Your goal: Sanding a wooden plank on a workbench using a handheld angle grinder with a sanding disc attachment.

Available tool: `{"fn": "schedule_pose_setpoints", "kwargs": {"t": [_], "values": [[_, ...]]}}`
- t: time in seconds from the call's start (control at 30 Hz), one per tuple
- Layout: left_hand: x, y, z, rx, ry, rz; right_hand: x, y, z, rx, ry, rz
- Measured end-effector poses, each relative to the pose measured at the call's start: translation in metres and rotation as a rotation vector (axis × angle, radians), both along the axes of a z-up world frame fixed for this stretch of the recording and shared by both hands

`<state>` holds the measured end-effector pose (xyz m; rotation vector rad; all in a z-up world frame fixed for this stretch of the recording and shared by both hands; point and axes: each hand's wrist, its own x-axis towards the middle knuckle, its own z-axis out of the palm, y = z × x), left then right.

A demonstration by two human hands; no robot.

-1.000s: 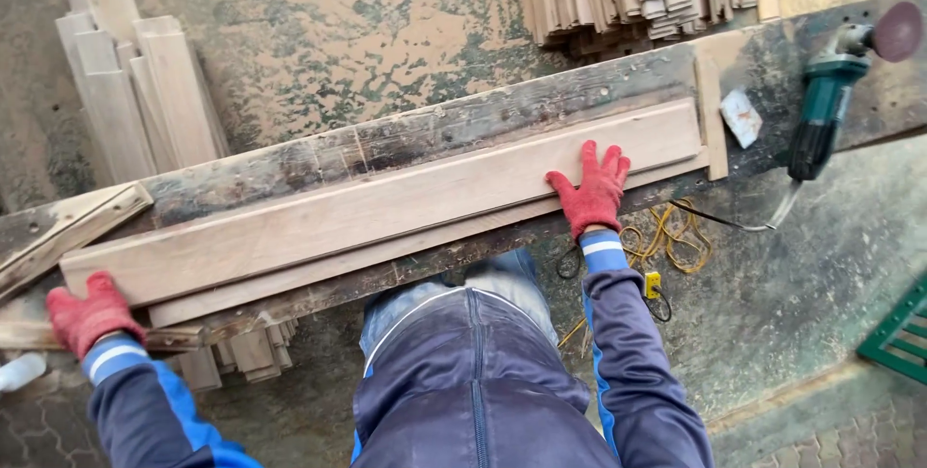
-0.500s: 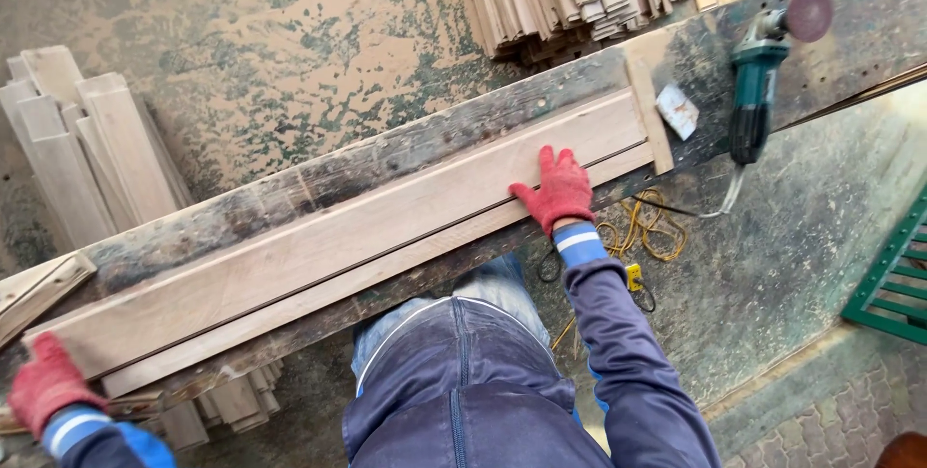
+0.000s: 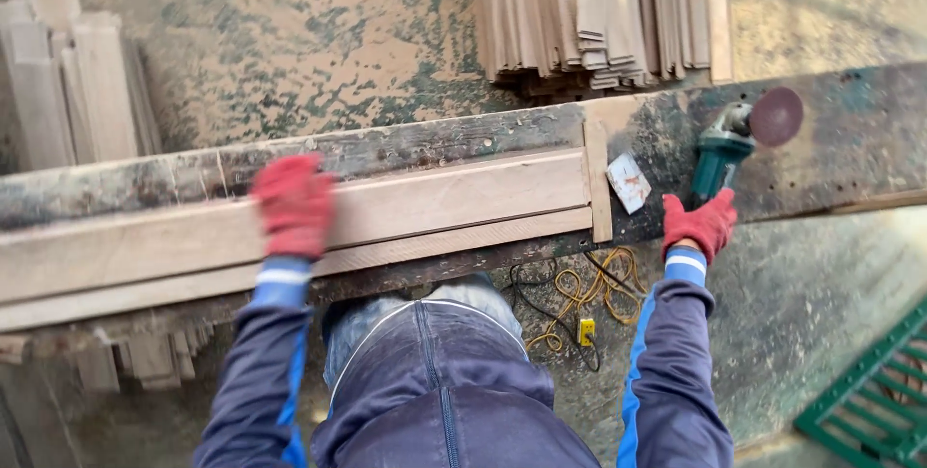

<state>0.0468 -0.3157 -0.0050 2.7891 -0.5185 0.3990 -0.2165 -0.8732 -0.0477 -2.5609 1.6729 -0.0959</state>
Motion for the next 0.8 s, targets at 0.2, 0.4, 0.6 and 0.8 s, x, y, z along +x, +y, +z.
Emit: {"fn": "schedule_pose_setpoints", "kwargs": {"t": [0.2,0.4,0.6,0.8], "values": [[-0.026,-0.142,-0.038,0.336,0.451,-0.197,0.001,-0.041,-0.013,0.045,-0.012,-0.033],[-0.043,-0.139,-0.048,0.173,0.357,-0.216,-0.011,-0.086,-0.022,0.216,-0.089,-0.066],[-0.061,-0.132,-0.021,0.049,0.387,-0.22,-0.046,-0.054,0.009,1.13,-0.961,-0.272],[-0.097,-0.214,-0.001,-0.753,1.087,-0.425,-0.038,0.078,0.092,1.776,-1.258,0.075]]}}
